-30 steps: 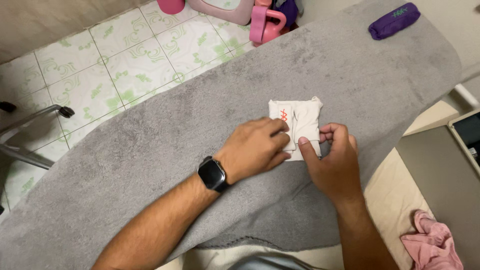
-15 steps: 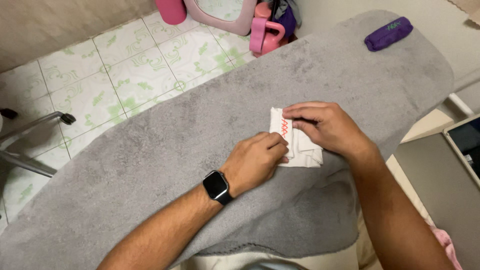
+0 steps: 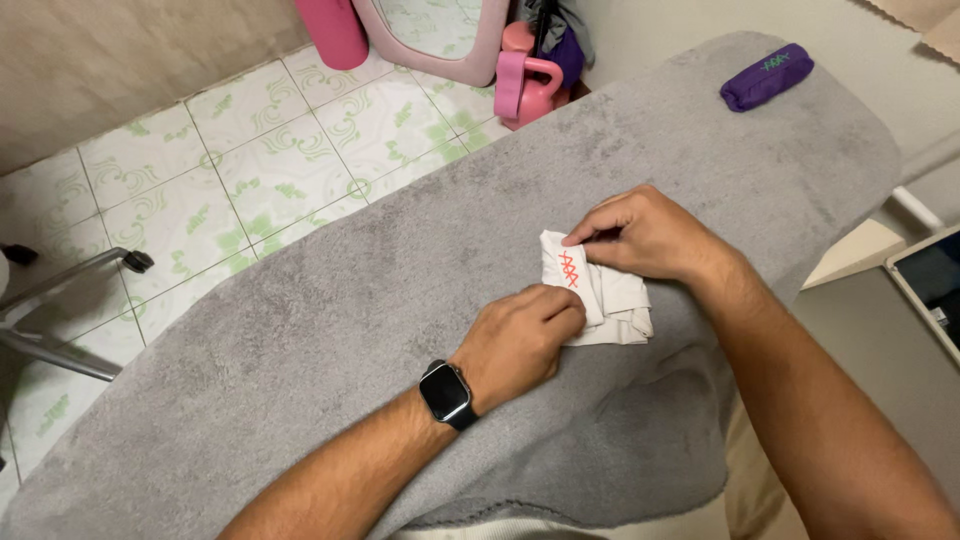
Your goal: The person folds white and pink underwear on a padded surface by hand, smoothing the fabric and tucking parts together.
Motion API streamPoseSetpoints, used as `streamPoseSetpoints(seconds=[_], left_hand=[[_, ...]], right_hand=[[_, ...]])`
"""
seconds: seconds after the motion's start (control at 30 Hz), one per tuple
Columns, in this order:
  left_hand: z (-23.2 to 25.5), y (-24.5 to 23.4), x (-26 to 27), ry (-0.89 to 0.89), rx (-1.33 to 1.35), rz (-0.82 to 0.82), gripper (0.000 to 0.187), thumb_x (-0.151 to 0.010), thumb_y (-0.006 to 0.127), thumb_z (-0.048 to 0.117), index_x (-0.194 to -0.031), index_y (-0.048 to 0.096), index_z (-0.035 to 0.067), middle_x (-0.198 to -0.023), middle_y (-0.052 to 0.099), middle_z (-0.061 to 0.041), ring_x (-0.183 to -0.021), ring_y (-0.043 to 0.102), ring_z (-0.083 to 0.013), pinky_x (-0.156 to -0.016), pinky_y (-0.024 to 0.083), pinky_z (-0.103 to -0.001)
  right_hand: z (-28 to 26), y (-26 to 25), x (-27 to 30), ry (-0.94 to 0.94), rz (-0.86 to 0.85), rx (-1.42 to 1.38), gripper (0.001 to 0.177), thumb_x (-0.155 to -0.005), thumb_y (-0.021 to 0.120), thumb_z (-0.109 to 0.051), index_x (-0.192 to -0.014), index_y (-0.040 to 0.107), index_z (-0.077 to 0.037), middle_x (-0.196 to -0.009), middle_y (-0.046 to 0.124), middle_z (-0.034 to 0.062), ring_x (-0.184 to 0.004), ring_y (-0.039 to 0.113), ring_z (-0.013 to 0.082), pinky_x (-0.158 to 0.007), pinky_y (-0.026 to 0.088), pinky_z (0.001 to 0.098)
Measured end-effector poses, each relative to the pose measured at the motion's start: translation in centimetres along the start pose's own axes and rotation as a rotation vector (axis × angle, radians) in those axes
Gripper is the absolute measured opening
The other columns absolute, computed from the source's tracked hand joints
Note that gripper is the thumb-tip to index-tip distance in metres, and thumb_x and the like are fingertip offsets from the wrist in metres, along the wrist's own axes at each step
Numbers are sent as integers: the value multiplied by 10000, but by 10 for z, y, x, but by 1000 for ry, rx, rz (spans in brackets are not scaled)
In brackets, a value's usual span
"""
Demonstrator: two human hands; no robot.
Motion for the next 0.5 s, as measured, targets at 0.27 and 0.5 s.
streamPoseSetpoints(seconds=[0.27, 0.5], left_hand=[[4, 1, -13, -68, -41, -53, 244, -765, 646, 240, -886, 576, 41, -785, 523, -100, -702, 561, -241, -611, 464, -361], [12, 19, -4, 54, -244, -101, 93, -743, 591, 96, -828, 583, 59, -876, 534, -73, -851, 561, -213, -733, 482, -342]], right_hand=[[11, 6, -3, 123, -91, -100, 193, -693, 653, -52, -878, 701, -75, -773, 701, 32, -679, 619, 102, -638, 511, 242], [9, 7, -6, 114, -239, -153, 322, -689, 588, -14, -991, 664, -97, -897, 692, 12, -753, 616, 79, -700, 504, 235]])
Point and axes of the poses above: each hand's wrist, its own x-axis away from the middle knuckle, its own y-axis out of the palm, z = x × y, the point moved 8 cm from there along -x, towards the middle knuckle
